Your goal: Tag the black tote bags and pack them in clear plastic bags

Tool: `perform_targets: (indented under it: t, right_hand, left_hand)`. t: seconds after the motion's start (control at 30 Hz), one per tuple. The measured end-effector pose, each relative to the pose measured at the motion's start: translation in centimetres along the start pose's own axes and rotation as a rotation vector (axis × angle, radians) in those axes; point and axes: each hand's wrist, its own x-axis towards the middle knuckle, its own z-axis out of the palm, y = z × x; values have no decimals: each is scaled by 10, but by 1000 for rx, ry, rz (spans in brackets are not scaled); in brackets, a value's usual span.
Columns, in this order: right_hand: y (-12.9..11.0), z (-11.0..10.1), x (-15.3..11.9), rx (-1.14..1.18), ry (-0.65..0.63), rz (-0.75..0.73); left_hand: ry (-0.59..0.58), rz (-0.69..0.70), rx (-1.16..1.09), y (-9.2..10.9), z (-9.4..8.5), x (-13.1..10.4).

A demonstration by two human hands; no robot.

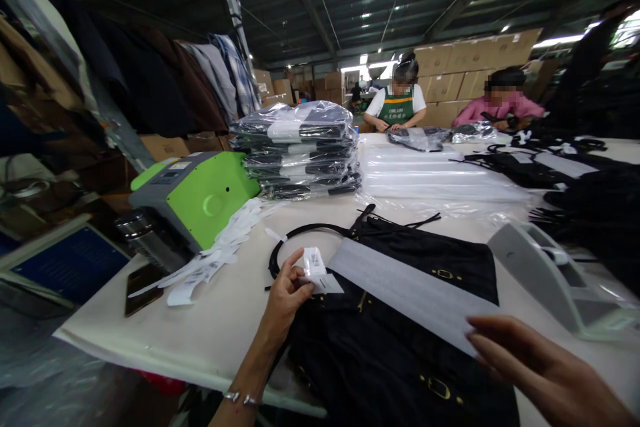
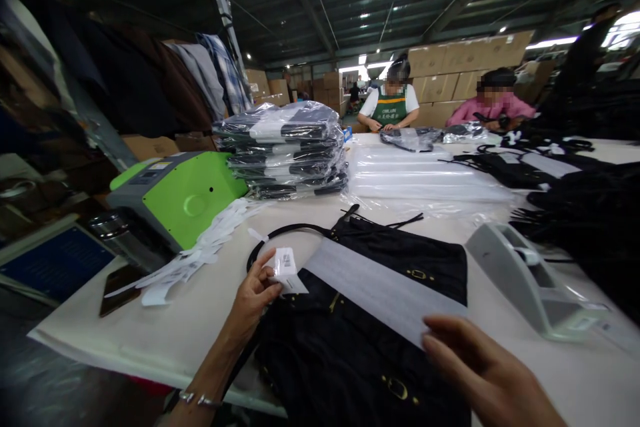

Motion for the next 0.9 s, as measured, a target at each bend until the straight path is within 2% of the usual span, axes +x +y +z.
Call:
perform_targets:
  t: [0.07, 0.1, 0.2, 0.3, 0.4, 0.5, 0.6, 0.7, 0.9]
  right_hand:
    - [-31, 47, 2, -30, -238, -56]
    - [-45, 71, 5, -36, -315, -68]
    - [-73, 131, 15, 43, -441, -175]
    - [-82, 164, 24, 155, -527, -280]
    - [-83, 177, 27, 173, -523, -286]
    - [-82, 182, 28, 141, -519, -319]
    - [-81, 182, 30, 40, -467, -392]
    - [-79, 179, 37, -24, -405, -526]
    - [-69, 171, 62, -140, -552, -658]
  left_hand:
    - [-11, 11, -9, -1, 4, -6]
    - [-15, 18, -9, -1, 7, -8]
    - [-25, 43, 15, 0, 13, -15]
    - [-6, 34, 25, 2, 18, -21]
    - [23, -41, -74, 1, 20, -22]
    - [-30, -175, -170, -1, 20, -20]
    - [-74, -260, -76, -3, 17, -17]
    - [-80, -230, 18, -3, 16, -15]
    - [-279, -138, 207, -10, 17, -17]
